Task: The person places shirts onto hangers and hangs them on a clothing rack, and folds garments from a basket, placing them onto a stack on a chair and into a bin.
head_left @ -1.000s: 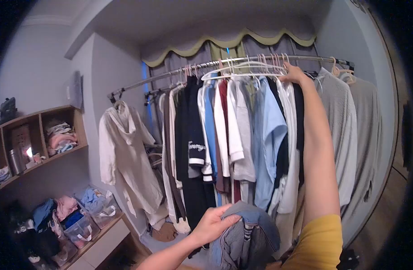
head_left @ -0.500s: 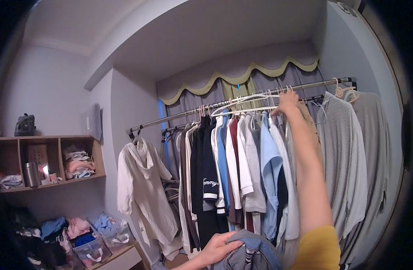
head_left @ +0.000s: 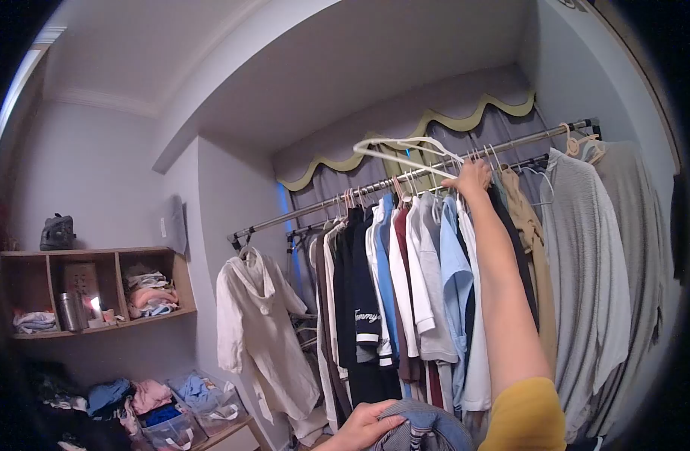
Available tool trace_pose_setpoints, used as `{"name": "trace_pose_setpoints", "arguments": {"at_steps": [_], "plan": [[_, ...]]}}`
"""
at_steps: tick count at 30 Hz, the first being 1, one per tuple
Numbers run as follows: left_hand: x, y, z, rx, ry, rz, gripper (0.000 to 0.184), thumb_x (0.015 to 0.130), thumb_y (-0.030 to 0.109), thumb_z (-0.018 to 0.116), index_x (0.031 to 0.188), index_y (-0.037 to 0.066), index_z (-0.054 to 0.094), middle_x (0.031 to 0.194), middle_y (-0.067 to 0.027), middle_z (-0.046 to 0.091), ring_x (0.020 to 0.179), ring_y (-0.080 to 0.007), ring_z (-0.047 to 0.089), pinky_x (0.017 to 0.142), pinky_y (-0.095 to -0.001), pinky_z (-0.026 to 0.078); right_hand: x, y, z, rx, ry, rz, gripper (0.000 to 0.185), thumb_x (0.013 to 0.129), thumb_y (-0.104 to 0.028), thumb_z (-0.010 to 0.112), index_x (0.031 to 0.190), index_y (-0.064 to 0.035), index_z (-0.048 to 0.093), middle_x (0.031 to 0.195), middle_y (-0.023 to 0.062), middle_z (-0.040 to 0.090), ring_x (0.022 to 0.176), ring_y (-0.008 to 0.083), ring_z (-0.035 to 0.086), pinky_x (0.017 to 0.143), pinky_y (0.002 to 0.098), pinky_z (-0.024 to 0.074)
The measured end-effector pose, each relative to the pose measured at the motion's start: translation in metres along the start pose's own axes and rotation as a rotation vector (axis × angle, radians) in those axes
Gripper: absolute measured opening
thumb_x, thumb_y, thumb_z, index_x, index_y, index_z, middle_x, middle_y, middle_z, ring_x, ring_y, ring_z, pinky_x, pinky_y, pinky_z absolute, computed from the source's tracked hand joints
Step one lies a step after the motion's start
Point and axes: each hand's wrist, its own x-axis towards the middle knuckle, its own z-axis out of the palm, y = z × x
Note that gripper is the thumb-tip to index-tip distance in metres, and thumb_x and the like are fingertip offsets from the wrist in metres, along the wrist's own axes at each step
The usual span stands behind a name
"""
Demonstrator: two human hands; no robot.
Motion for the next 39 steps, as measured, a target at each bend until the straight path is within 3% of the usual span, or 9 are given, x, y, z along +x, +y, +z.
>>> {"name": "trace_pose_setpoints", "arguments": {"at_steps": [5,11,12,23,28,30,33,35,39], "plan": [[-0.011,0.021,-0.008,0.087,0.058,-0.169,0.015,0.081,0.009,0.054,0.095,0.003,0.056,0.074,0.0035,0.053,0.066,-0.0035,0.045,0.058,-0.0183,0.037,-0.032,-0.022,-0.005,0.030,0.287,-0.484,0.076,0.047,-0.029,0.081,0.109,-0.0051,0.044,0.098,0.0131,0.045,0.094,0.0285,0.043,0.079,0.0383,0.0357],[-0.020,0.027,-0.020,-0.071,0.260,0.115,0.011,0.079,0.006,0.054,0.089,0.003,0.056,0.077,0.0000,0.057,0.073,-0.0098,0.053,0.064,-0.0226,0.043,-0.101,-0.042,-0.037,0.235,0.496,-0.660,0.084,0.046,-0.028,0.080,0.117,-0.0070,0.039,0.101,0.0130,0.041,0.091,0.0288,0.041,0.076,0.0392,0.0348],[-0.020,0.005,-0.037,-0.316,0.038,0.067,0.027,0.084,0.007,0.052,0.109,-0.002,0.049,0.097,-0.0039,0.055,0.088,-0.0074,0.050,0.079,-0.0210,0.040,-0.114,-0.044,-0.047,0.286,0.518,-0.690,0.086,0.047,-0.029,0.080,0.119,-0.0070,0.038,0.102,0.0133,0.041,0.090,0.0288,0.041,0.075,0.0393,0.0347],[-0.080,0.119,-0.080,-0.380,0.313,0.353,0.082,0.073,-0.006,0.055,0.135,0.003,0.003,0.104,-0.0111,0.051,0.089,-0.0146,0.053,0.080,-0.0262,0.043,-0.302,-0.049,-0.179,0.260,0.406,-0.864,0.078,0.065,-0.050,0.063,0.116,0.0030,0.036,0.092,0.0155,0.042,0.079,0.0275,0.041,0.068,0.0382,0.0347],[-0.135,0.082,-0.126,-0.879,0.278,0.134,0.026,0.081,0.011,0.057,0.104,-0.001,0.052,0.085,-0.0063,0.060,0.073,-0.0132,0.058,0.067,-0.0268,0.048,-0.402,-0.057,-0.215,0.406,-0.004,-0.962,0.081,0.057,-0.037,0.073,0.114,0.0055,0.034,0.090,0.0173,0.045,0.076,0.0305,0.046,0.068,0.0389,0.0380],[-0.172,0.068,-0.135,-0.711,0.322,0.111,0.017,0.083,0.013,0.055,0.094,0.000,0.055,0.080,-0.0048,0.061,0.069,-0.0124,0.058,0.064,-0.0261,0.048,-0.429,-0.070,-0.230,0.377,-0.074,-0.948,0.084,0.054,-0.037,0.075,0.115,0.0057,0.034,0.090,0.0170,0.046,0.076,0.0312,0.046,0.068,0.0389,0.0388],[-0.225,0.050,-0.145,-0.583,0.381,0.080,0.018,0.085,0.015,0.050,0.084,0.000,0.059,0.076,-0.0018,0.060,0.067,-0.0091,0.056,0.060,-0.0230,0.046,-0.462,-0.099,-0.255,0.546,-0.646,-0.851,0.088,0.053,-0.034,0.079,0.117,0.0034,0.033,0.086,0.0136,0.047,0.072,0.0251,0.050,0.064,0.0344,0.0415],[-0.262,0.047,-0.156,-0.303,0.320,0.012,0.019,0.086,0.014,0.048,0.082,-0.001,0.059,0.076,0.0006,0.058,0.067,-0.0069,0.053,0.060,-0.0215,0.043,-0.489,-0.127,-0.277,0.669,-1.224,-0.417,0.075,0.062,-0.027,0.076,0.118,-0.0009,0.034,0.080,0.0083,0.049,0.069,0.0172,0.051,0.060,0.0307,0.0426],[-0.308,0.033,-0.149,-0.449,0.336,-0.158,0.018,0.083,0.010,0.051,0.098,0.000,0.054,0.091,-0.0019,0.057,0.081,-0.0090,0.052,0.073,-0.0243,0.043,-0.533,-0.179,-0.297,1.027,-1.393,0.204,0.042,0.082,-0.019,0.056,0.117,-0.0038,0.038,0.070,0.0032,0.053,0.063,0.0091,0.052,0.056,0.0219,0.0426]]}}
